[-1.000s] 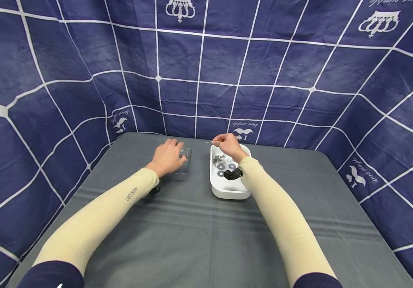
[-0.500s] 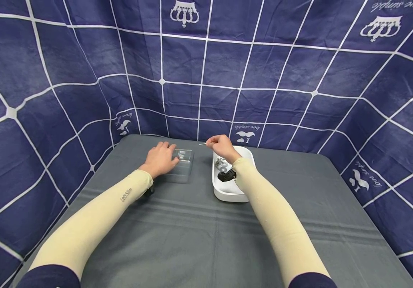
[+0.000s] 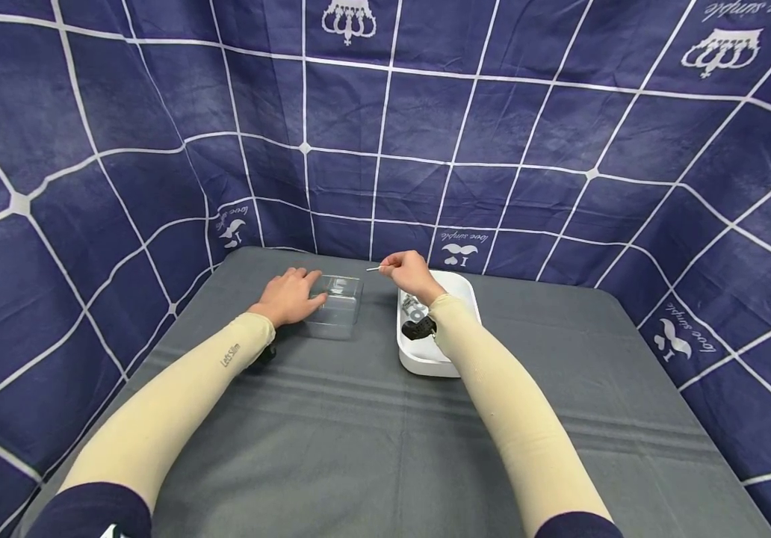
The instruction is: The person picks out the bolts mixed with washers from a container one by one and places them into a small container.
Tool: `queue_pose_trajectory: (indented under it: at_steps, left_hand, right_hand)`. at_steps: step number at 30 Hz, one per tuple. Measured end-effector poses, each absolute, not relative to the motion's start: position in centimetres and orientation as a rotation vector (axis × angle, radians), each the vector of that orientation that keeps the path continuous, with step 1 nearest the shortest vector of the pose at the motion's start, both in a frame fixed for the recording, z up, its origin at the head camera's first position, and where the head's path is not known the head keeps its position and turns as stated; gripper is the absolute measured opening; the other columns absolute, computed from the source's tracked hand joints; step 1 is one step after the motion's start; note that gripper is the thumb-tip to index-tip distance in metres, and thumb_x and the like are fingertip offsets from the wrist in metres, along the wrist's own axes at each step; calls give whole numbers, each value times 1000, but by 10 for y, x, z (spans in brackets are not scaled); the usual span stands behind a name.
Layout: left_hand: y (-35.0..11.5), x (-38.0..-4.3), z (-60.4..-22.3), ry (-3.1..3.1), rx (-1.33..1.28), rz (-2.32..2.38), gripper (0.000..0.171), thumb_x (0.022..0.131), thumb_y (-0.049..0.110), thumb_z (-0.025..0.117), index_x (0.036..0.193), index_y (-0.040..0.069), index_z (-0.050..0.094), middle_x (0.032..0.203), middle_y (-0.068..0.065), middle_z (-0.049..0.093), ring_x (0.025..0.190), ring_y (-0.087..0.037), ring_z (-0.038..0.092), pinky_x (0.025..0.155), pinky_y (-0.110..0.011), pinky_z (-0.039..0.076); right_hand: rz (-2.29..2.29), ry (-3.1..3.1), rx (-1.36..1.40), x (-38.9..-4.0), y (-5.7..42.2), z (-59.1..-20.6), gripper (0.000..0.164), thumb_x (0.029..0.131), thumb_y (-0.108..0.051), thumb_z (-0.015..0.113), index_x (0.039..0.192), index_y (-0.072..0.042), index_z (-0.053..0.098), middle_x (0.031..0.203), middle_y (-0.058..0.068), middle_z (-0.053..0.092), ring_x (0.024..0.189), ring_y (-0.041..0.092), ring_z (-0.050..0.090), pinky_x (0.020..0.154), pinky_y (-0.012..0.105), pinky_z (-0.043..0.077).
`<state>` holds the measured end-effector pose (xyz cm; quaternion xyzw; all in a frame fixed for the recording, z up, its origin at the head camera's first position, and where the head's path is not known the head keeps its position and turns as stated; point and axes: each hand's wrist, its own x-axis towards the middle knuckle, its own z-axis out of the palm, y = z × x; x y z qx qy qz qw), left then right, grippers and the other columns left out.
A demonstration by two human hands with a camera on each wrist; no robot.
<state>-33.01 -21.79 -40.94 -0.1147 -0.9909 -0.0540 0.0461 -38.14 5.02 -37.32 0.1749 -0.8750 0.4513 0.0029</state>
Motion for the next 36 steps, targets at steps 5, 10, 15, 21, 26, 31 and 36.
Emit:
queue_pose_trajectory:
  at_steps: [5, 10, 15, 21, 26, 31, 36]
  left_hand:
    - [-219, -331, -413, -3048, -335, -188, 67, 100, 47, 51, 152, 7, 42, 145, -22, 51, 135, -40, 46, 105, -60, 41]
    - [-219, -332, -416, -3047, -317, -205, 69, 99, 47, 52, 153, 6, 41, 146, -22, 50, 137, -40, 45, 106, -60, 41]
    - [-218, -333, -421, -3050, -308, -220, 68, 100, 45, 52, 154, 7, 39, 148, -22, 49, 138, -40, 44, 107, -59, 40]
    - [-216, -336, -423, -3051, -291, -246, 67, 100, 47, 50, 155, 10, 39, 147, -21, 49, 137, -38, 44, 106, -59, 42]
    - [-212, -338, -422, -3056, -284, -241, 66, 100, 45, 51, 155, 10, 38, 146, -22, 49, 137, -39, 44, 105, -59, 42]
    - [-208, -339, -423, -3058, -265, -243, 66, 100, 45, 51, 155, 11, 39, 145, -21, 50, 136, -38, 45, 106, -58, 42]
    - [-205, -340, -423, -3051, -257, -253, 66, 99, 44, 54, 154, 12, 40, 144, -21, 51, 135, -38, 46, 105, -58, 43]
  right_hand:
    - [1412, -2746, 544, -382, 49, -374, 15, 93, -17, 68, 96, -4, 75, 83, -1, 64, 78, 13, 52, 69, 24, 41]
    - [1405, -2740, 577, -385, 45, -374, 15, 93, -16, 69, 96, -3, 75, 81, -1, 63, 76, 13, 52, 67, 24, 41]
    - [1409, -2743, 587, -384, 39, -374, 15, 93, -16, 69, 98, -3, 75, 85, 0, 66, 79, 12, 53, 69, 24, 42]
    - [1438, -2733, 578, -382, 32, -370, 15, 93, -15, 69, 99, -2, 75, 82, -1, 63, 77, 12, 52, 68, 22, 41]
    - [1447, -2724, 577, -381, 27, -368, 15, 93, -14, 69, 99, -1, 75, 80, -1, 63, 75, 11, 51, 68, 22, 40]
    - [1462, -2726, 566, -381, 21, -367, 15, 93, -15, 70, 98, -1, 75, 82, -1, 65, 76, 11, 51, 67, 21, 40]
    - [1439, -2743, 566, -383, 14, -366, 15, 92, -16, 71, 96, -2, 76, 83, 0, 66, 74, 11, 52, 66, 21, 41]
